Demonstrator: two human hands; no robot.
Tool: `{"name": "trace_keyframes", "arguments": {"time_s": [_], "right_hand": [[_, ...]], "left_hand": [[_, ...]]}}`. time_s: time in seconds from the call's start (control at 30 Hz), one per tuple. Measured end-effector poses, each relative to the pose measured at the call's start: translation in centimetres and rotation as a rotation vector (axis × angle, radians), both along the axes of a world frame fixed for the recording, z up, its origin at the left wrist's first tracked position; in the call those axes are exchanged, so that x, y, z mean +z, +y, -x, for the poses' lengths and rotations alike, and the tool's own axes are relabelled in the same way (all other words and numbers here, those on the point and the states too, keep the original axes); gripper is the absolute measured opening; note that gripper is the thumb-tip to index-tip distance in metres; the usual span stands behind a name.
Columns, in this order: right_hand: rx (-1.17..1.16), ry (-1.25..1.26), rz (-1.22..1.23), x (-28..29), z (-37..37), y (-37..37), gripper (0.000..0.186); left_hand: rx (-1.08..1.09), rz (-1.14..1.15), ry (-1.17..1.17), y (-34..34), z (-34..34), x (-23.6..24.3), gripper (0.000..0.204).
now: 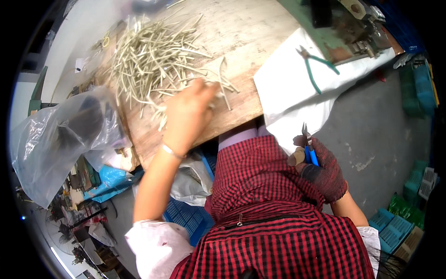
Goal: The person repeatedly picks up short white rope segments from a wooden board and trims their ends using pliers. The trimmed pieces are placed back on the board. The person wears a red and black checkered apron and a glove on the right hand while working at a cluttered workbench.
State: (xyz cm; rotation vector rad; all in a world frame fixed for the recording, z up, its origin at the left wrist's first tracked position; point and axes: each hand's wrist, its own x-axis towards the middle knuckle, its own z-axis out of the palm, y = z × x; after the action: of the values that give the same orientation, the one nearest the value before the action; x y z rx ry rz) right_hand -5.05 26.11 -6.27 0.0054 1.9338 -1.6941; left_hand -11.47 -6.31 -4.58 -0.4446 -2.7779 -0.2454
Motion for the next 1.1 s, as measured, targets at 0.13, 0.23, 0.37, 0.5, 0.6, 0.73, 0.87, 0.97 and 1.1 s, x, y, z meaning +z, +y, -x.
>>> {"name": "trace_keyframes", "arguments": {"time_s": [0.13,0.23,0.37,0.5,0.6,0.73,0.87,0.97,1.1], "right_hand": [[0.106,-0.007,0.064,-0.5,0.1,-1.2,0.052],[0.002,-0.274,0.402,-0.3,-0.3,-1.9,0.053],[0.177,-0.365,0.338,-3.9,-1.5,-1.0,0.063],[0.392,0.487,-0.176,1.8,0.3,-2.9,0.066],[0.412,0.705,-0.38,4.6,1.2,-4.5,0.063],[0.4,0.882,-0.47,6.3,2.2,-6.2,0.056],[0.488,0.923,-0.576,8.1,2.4,-6.1,0.06],[0.574,0.924,-0.66,9.0,2.4,-5.4,0.067],[0.721,1.228,-0.701,7.5,4.1,-2.8,0.049]], "left_hand": [[-0.359,0.303,-0.046,-1.6,1.8,-2.2,0.036],[-0.415,0.093,0.143,-1.2,2.1,-0.6,0.03],[-0.124,-0.784,0.2,1.5,-2.7,3.0,0.026],[0.174,-1.438,-0.56,5.4,-9.1,4.6,0.03],[0.223,-1.693,-0.699,6.2,-11.7,3.1,0.032],[0.267,-1.761,-0.744,6.3,-12.2,3.8,0.031],[0.364,-1.695,-0.853,6.0,-11.5,5.2,0.028],[0.34,-1.668,-0.943,5.5,-10.8,5.6,0.026],[0.315,-1.542,-1.165,4.9,-10.1,6.2,0.023]]}}
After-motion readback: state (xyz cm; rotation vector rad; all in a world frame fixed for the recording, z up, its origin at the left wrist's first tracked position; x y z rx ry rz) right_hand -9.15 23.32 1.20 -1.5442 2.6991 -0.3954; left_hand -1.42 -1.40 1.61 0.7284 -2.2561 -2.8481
